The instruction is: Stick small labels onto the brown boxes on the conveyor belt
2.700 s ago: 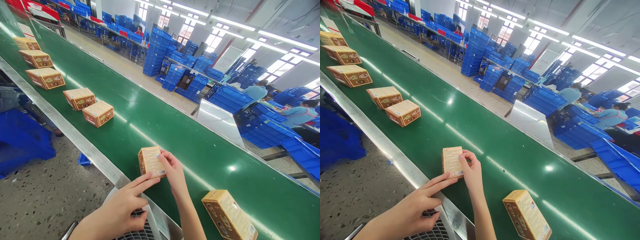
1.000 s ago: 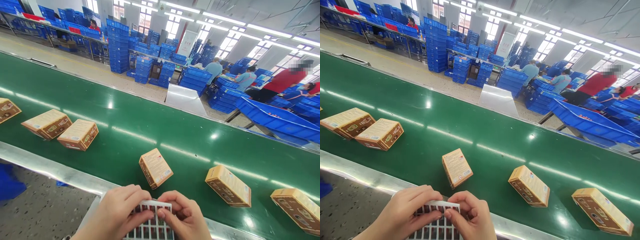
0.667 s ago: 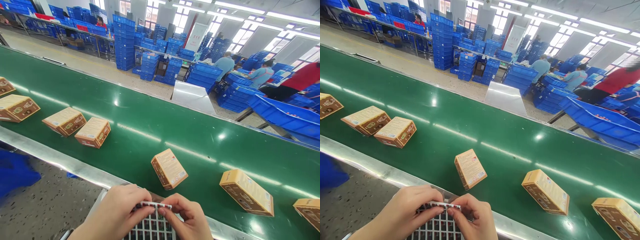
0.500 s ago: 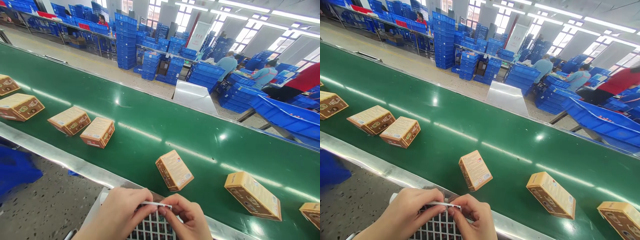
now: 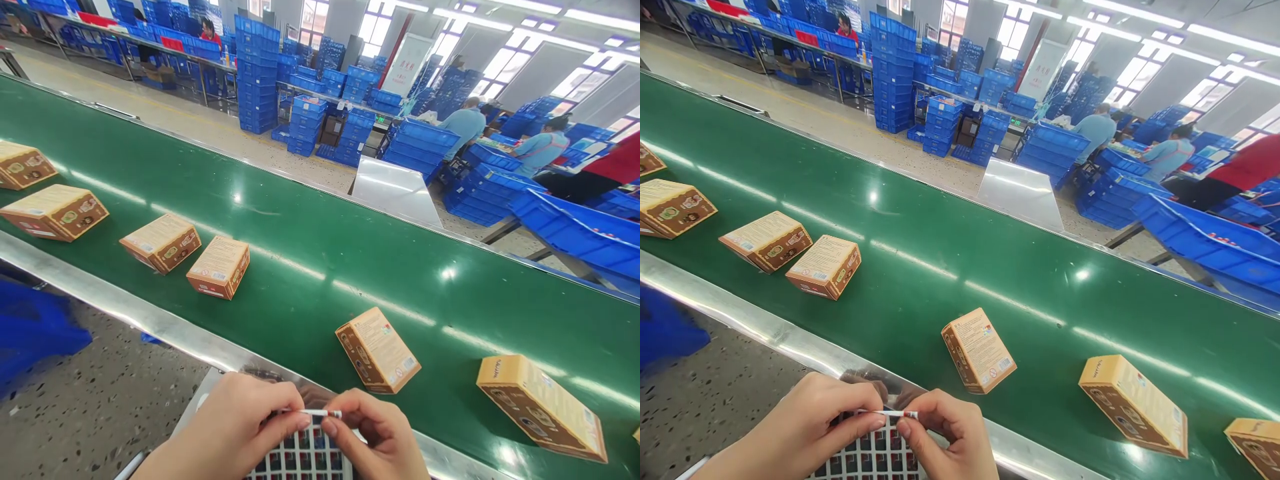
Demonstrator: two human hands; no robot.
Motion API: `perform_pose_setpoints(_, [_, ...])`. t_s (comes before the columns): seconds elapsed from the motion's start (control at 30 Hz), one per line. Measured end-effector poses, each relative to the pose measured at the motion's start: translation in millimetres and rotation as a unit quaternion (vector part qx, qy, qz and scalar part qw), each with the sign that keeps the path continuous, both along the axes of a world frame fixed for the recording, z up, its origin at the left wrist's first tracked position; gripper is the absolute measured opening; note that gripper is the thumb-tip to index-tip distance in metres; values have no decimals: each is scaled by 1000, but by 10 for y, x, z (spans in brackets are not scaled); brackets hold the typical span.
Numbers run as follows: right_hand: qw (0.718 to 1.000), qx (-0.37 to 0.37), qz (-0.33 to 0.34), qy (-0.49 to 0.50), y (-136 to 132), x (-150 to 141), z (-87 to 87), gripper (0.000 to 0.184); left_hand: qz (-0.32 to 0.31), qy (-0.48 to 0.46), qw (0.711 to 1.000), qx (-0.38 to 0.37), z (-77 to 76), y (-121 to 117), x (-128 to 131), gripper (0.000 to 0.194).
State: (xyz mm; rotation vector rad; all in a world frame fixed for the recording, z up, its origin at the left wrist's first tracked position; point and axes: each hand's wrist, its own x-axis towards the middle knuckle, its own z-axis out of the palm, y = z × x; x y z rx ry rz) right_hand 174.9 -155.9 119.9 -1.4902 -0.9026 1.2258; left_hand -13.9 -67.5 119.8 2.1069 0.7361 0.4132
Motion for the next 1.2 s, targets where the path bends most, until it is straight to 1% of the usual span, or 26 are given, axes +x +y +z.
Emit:
perform_pose_setpoints(0.1, [1000,5,-1,28,-9,-21,-6,44,-18,40,998,-53,105,32,3,21])
perform_pose_setpoints(0.2, [999,-3,8,41,-16,-26,-19,43,-27,54,996,-69,159,47,7,23])
perform_pose_setpoints(0.37, [1000,-12,21,0,-28,-6,-58,47,-24,44,997,-56,121,32,-1,26])
perform_pose_setpoints(0.53, [999,-10,33,-27,-28,3,-67,47,-14,47,997,-65,113,29,-18,29])
perform_pose_setpoints(0.7, [999,-19,24,16,-7,-12,-43,43,6,44,997,-60,94,43,-13,20])
perform_pose_setpoints(0.8, [998,-28,4,51,4,-21,-23,42,11,39,998,-56,82,38,-7,22])
perform_pose_setpoints(0.87, [998,-30,-18,53,8,-28,-7,43,10,38,998,-57,81,30,-7,23])
perform_pose_setpoints(0.93, [998,-26,-33,40,9,-38,10,46,6,39,997,-64,83,22,-9,23])
perform_pose_setpoints(1.03, [999,-13,-35,11,7,-56,16,46,2,42,996,-73,84,15,-15,25])
perform_pose_setpoints(1.2, [998,18,-21,-60,-12,-61,-65,50,4,30,998,-63,96,15,-9,31])
